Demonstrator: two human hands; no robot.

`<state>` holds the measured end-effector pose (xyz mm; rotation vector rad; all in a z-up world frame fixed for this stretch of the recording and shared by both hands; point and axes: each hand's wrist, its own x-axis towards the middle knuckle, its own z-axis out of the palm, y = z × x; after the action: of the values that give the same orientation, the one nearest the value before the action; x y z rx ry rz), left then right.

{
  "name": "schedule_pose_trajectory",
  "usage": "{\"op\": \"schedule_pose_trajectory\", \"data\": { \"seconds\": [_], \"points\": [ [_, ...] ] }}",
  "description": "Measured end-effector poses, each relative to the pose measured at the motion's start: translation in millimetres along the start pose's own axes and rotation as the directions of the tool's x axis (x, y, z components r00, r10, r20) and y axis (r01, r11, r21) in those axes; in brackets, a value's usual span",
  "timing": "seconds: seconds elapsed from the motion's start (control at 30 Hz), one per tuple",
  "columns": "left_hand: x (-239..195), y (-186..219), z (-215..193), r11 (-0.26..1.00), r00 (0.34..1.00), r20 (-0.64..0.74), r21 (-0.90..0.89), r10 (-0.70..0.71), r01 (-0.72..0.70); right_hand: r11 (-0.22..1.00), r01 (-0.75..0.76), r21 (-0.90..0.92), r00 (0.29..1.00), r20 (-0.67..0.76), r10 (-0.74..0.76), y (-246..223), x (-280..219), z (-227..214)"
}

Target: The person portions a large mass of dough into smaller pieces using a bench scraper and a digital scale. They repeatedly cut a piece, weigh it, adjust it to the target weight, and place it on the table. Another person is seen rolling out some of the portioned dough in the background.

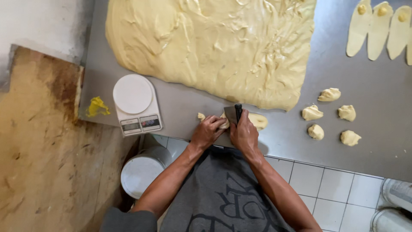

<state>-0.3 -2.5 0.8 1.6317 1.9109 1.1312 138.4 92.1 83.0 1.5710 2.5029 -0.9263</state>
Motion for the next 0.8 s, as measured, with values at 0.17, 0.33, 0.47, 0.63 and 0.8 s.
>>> {"op": "schedule_pose_trajectory", "data": {
  "seconds": [0.17,0.33,0.47,0.63,0.8],
  "points": [
    [-10.8,-0.2,-6.6,0.996,0.992,-0.120,0.071,-0.046,0.055,0.997,-0.042,-0.063,0.998,0.040,0.045,1.9,20.2,23.3],
    [-10.8,6.3,-99.2,0.996,0.904,-0.426,0.055,-0.040,0.070,0.995,-0.076,0.066,0.997,-0.002,0.076,7.0,27.5,27.2],
    [-21.6,-31.2,-174.8,0.929,0.777,-0.619,0.211,-0.114,0.303,0.970,-0.158,0.185,0.988,0.028,0.155,-3.1,18.0,16.5],
    [-17.1,-42.2,-196.4,0.701,0.716,-0.569,0.310,-0.404,0.642,0.962,-0.142,0.232,0.989,0.000,0.146,-6.7,24.7,14.5],
    [-21.2,-46.9,-94.1,0.967,0.921,-0.388,0.213,-0.047,0.139,0.928,-0.104,0.359,0.991,-0.037,0.125,7.4,13.1,23.3]
  ]
}}
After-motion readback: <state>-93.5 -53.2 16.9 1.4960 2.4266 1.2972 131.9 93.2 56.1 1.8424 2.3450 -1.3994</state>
